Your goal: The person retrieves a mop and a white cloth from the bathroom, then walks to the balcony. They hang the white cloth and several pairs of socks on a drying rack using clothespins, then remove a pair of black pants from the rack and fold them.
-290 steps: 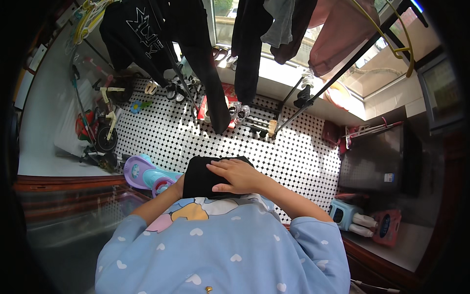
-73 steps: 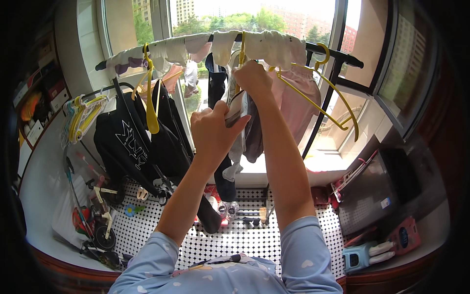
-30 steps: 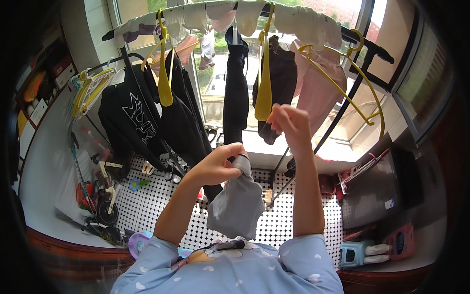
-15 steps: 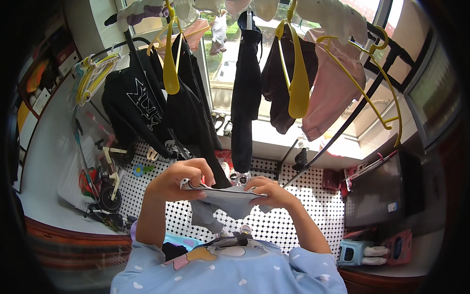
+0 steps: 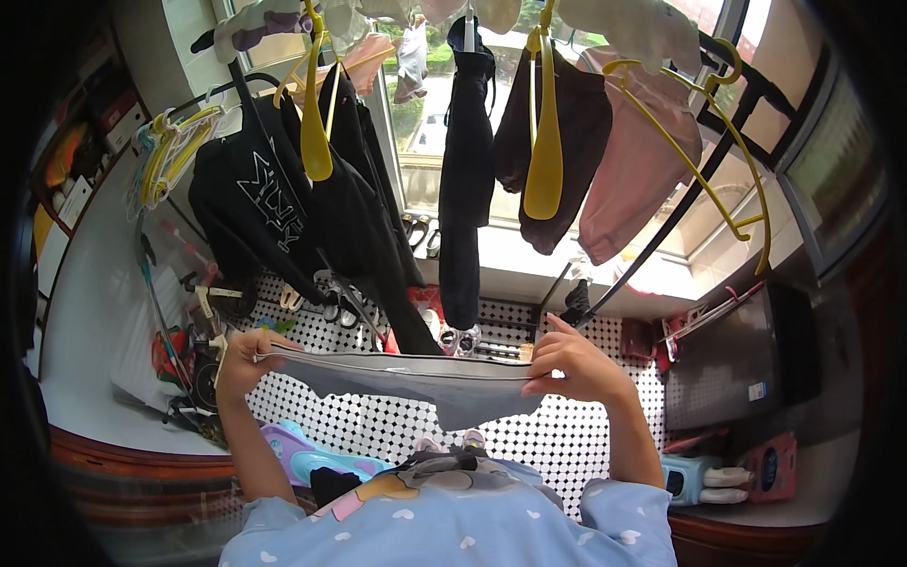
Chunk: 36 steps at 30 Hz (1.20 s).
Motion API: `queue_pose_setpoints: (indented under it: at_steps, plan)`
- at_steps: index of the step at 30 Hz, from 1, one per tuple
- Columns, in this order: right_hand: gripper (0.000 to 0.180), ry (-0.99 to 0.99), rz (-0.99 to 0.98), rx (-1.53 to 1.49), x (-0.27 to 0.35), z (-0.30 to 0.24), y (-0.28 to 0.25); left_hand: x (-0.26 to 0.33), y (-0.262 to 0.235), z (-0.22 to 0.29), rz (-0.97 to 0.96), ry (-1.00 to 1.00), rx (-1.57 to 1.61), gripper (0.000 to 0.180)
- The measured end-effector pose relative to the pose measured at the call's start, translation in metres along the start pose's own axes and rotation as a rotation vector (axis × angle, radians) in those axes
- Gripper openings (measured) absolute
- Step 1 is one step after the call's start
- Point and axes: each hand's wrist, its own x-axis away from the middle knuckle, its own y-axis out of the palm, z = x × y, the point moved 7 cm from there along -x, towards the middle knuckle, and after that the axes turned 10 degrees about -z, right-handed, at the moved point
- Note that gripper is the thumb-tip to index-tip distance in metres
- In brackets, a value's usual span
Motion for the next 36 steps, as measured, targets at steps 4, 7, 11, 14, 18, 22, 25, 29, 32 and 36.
queue_pose_setpoints:
  at_steps: [4,7,11,14,18,22,25,29,32,36]
  plan:
    - [0.025,0.167,0.112,-0.155,0.000,0.003,-0.007,0.027,-0.001,-0.028,0.081,-0.125,0.128,0.036]
    - [0.029,0.274,0.218,-0.018,-0.015,0.013,-0.003,0.018,0.012,-0.045,0.171,-0.178,0.289,0.031]
    - [0.027,0.455,0.246,-0.002,-0.043,0.072,0.029,-0.010,0.043,-0.104,0.390,-0.351,0.263,0.016]
    - [0.030,0.427,0.411,-0.353,-0.066,0.083,0.054,-0.023,0.072,-0.105,0.439,-0.395,0.063,0.019]
    - [0.030,0.374,0.425,-0.605,-0.096,0.048,0.061,-0.052,0.123,-0.047,0.424,-0.177,0.026,0.024]
    - [0.023,0.090,0.548,-0.801,-0.117,0.005,0.055,-0.063,0.162,-0.028,0.273,-0.051,0.456,0.036]
    - [0.029,-0.158,0.275,-1.040,-0.124,-0.028,0.052,-0.059,0.154,-0.045,0.386,0.010,0.415,0.036]
    - [0.038,-0.279,0.556,-0.916,-0.108,0.001,0.040,-0.052,0.131,-0.046,0.436,-0.024,0.632,0.025]
    - [0.075,0.009,0.783,-0.641,-0.098,0.042,0.056,-0.053,0.113,-0.032,0.265,0.012,0.722,0.023]
    - [0.053,0.005,0.052,-1.029,-0.122,0.062,0.142,-0.052,0.099,-0.025,0.159,-0.015,0.805,0.028]
